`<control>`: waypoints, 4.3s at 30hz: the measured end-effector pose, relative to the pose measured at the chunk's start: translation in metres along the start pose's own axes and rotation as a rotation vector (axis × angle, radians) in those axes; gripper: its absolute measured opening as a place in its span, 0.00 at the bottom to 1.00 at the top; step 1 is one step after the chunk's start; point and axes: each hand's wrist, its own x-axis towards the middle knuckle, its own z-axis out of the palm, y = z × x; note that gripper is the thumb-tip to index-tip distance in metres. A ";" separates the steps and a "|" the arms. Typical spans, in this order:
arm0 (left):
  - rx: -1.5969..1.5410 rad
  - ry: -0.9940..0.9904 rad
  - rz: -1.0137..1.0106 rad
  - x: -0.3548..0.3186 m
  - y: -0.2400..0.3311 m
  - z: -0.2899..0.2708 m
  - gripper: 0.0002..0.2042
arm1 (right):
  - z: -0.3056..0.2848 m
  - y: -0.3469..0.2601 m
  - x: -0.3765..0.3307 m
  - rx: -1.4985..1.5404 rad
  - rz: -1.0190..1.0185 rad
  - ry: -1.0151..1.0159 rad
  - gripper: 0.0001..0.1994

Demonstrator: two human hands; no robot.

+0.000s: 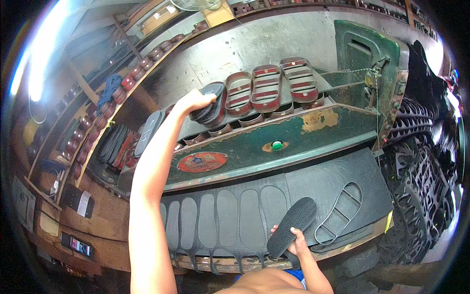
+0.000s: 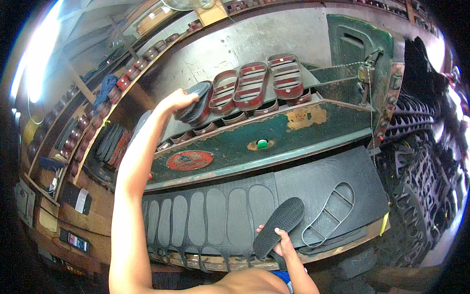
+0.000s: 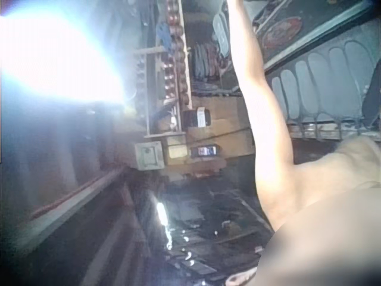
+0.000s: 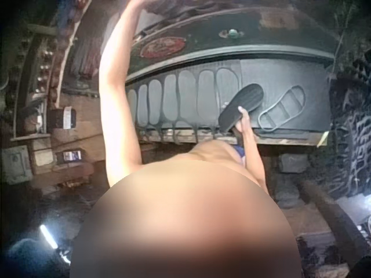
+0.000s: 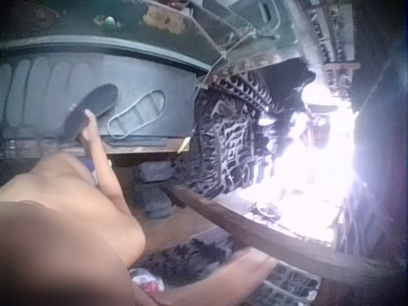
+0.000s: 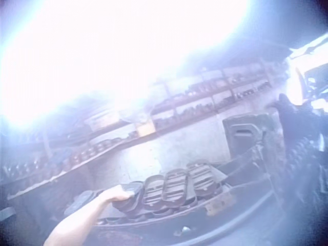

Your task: The person places a large black rubber sheet onto a green press machine, then repeatedly picks up red slipper frames and black insoles, aligns them on the sheet, and presses them together. The person continues this cycle, stacking finished slippers on the machine's upper shelf.

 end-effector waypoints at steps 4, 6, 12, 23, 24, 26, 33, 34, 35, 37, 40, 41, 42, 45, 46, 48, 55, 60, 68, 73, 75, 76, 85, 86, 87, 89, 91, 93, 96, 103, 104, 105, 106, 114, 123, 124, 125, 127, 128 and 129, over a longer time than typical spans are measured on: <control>-0.319 -0.056 -0.087 0.000 -0.008 -0.028 0.35 | 0.001 -0.001 0.000 -0.024 -0.017 0.014 0.34; -0.442 -0.094 -0.090 -0.006 -0.010 -0.040 0.33 | 0.003 -0.002 0.001 -0.035 -0.010 0.012 0.34; -0.130 -0.106 -0.079 -0.021 0.009 -0.014 0.45 | 0.003 -0.003 0.005 0.017 0.006 0.019 0.33; -0.706 0.028 -0.047 0.000 -0.003 -0.060 0.20 | 0.004 -0.006 0.006 0.003 0.058 0.042 0.37; -0.787 0.055 -0.033 -0.001 -0.003 -0.055 0.20 | 0.004 -0.006 0.007 -0.004 0.047 0.044 0.38; -0.705 0.037 -0.028 -0.006 -0.001 -0.033 0.25 | 0.005 -0.007 0.008 -0.014 0.065 0.047 0.38; -0.228 -0.162 -0.262 -0.010 0.008 0.025 0.70 | 0.006 -0.006 0.008 -0.029 0.048 0.036 0.37; -0.228 -0.149 -0.258 -0.010 0.008 0.024 0.70 | 0.006 -0.006 0.008 -0.034 0.038 0.017 0.36; -0.172 -0.160 -0.234 -0.009 0.007 0.019 0.68 | 0.005 -0.006 0.008 -0.055 0.049 0.024 0.37; -0.137 -0.216 -0.207 -0.009 0.005 0.011 0.63 | 0.002 -0.006 0.009 -0.087 0.057 0.009 0.38; -0.080 -0.133 -0.140 -0.018 0.000 -0.005 0.53 | -0.005 -0.004 0.009 -0.065 0.083 -0.025 0.34; -0.154 -0.070 -0.108 -0.025 -0.002 -0.012 0.46 | -0.008 -0.003 0.009 -0.064 0.084 -0.041 0.34; -0.212 0.019 -0.104 -0.033 -0.004 -0.020 0.40 | -0.009 -0.002 0.009 -0.054 0.079 -0.027 0.34; -0.636 0.041 0.039 -0.076 -0.014 -0.033 0.25 | -0.006 0.000 0.011 -0.055 0.037 -0.019 0.35; -0.770 0.104 0.038 -0.099 -0.021 -0.031 0.24 | -0.001 0.002 0.013 -0.071 0.007 -0.005 0.36; -0.940 0.198 0.089 -0.152 -0.032 -0.011 0.32 | 0.016 0.003 0.019 -0.067 -0.039 0.014 0.38; -0.661 0.048 0.436 -0.336 -0.027 0.153 0.51 | 0.092 0.006 0.049 -0.142 -0.113 -0.180 0.67; -0.544 -0.053 0.335 -0.414 -0.005 0.262 0.55 | 0.105 0.026 0.039 -0.159 -0.154 -0.263 0.69; -0.816 -0.114 0.199 -0.461 -0.033 0.268 0.56 | 0.117 0.032 0.015 -0.318 -0.097 -0.276 0.66; -0.830 -0.006 0.451 -0.471 -0.058 0.275 0.57 | 0.143 0.040 0.009 -0.295 -0.162 -0.265 0.61; -1.074 0.047 0.426 -0.475 -0.070 0.291 0.57 | 0.148 0.044 0.010 -0.315 -0.145 -0.272 0.58; -1.273 0.056 0.275 -0.478 -0.072 0.300 0.54 | 0.149 0.044 0.010 -0.334 -0.135 -0.279 0.57; -1.326 -0.038 0.073 -0.465 -0.124 0.288 0.35 | 0.107 -0.034 0.041 -0.620 -0.293 -0.248 0.49; -1.221 0.028 0.116 -0.462 -0.136 0.285 0.36 | 0.095 -0.039 0.050 -0.683 -0.319 -0.218 0.49; -1.044 0.123 0.189 -0.457 -0.146 0.286 0.34 | 0.082 -0.040 0.059 -0.751 -0.335 -0.182 0.48; -0.833 0.125 0.225 -0.445 -0.168 0.301 0.32 | 0.054 -0.030 0.075 -0.925 -0.348 -0.107 0.48; -0.711 0.105 0.276 -0.438 -0.191 0.328 0.29 | 0.031 -0.016 0.080 -1.334 -0.405 -0.120 0.43; -0.765 0.205 0.256 -0.436 -0.199 0.358 0.29 | 0.020 -0.005 0.085 -1.405 -0.369 -0.173 0.41; -0.914 0.337 0.224 -0.434 -0.196 0.387 0.36 | 0.021 0.004 0.084 -1.328 -0.413 -0.076 0.43; -0.926 0.305 0.210 -0.436 -0.170 0.384 0.36 | 0.034 -0.015 0.096 -1.563 -0.291 -0.160 0.50; -0.887 0.234 0.190 -0.434 -0.174 0.381 0.33 | 0.033 -0.017 0.098 -1.612 -0.167 -0.157 0.53; -0.849 0.161 0.172 -0.433 -0.178 0.376 0.30 | 0.032 -0.017 0.101 -1.629 -0.075 -0.149 0.54; -0.808 0.114 0.166 -0.430 -0.183 0.370 0.29 | 0.033 -0.016 0.100 -1.585 -0.161 -0.101 0.50; -0.611 0.408 0.230 -0.400 -0.205 0.222 0.26 | 0.168 -0.013 0.092 -1.514 -0.855 0.060 0.51; -1.425 0.592 0.166 -0.266 -0.258 0.011 0.21 | 0.202 -0.067 0.021 -1.823 -0.864 0.434 0.47; -1.517 0.498 0.135 -0.249 -0.265 -0.001 0.25 | 0.177 -0.063 0.008 -2.020 -0.759 0.581 0.50; -1.594 0.445 0.082 -0.231 -0.271 -0.010 0.27 | 0.150 -0.059 -0.004 -2.165 -0.535 0.782 0.54; -1.695 0.382 0.018 -0.203 -0.282 -0.013 0.29 | 0.096 -0.058 -0.033 -2.234 -0.164 0.988 0.62; -1.715 0.369 0.004 -0.191 -0.288 -0.010 0.30 | 0.071 -0.059 -0.046 -2.263 -0.048 1.040 0.65; -1.706 0.298 -0.088 -0.181 -0.294 -0.008 0.31 | 0.048 -0.059 -0.059 -2.344 -0.085 1.025 0.63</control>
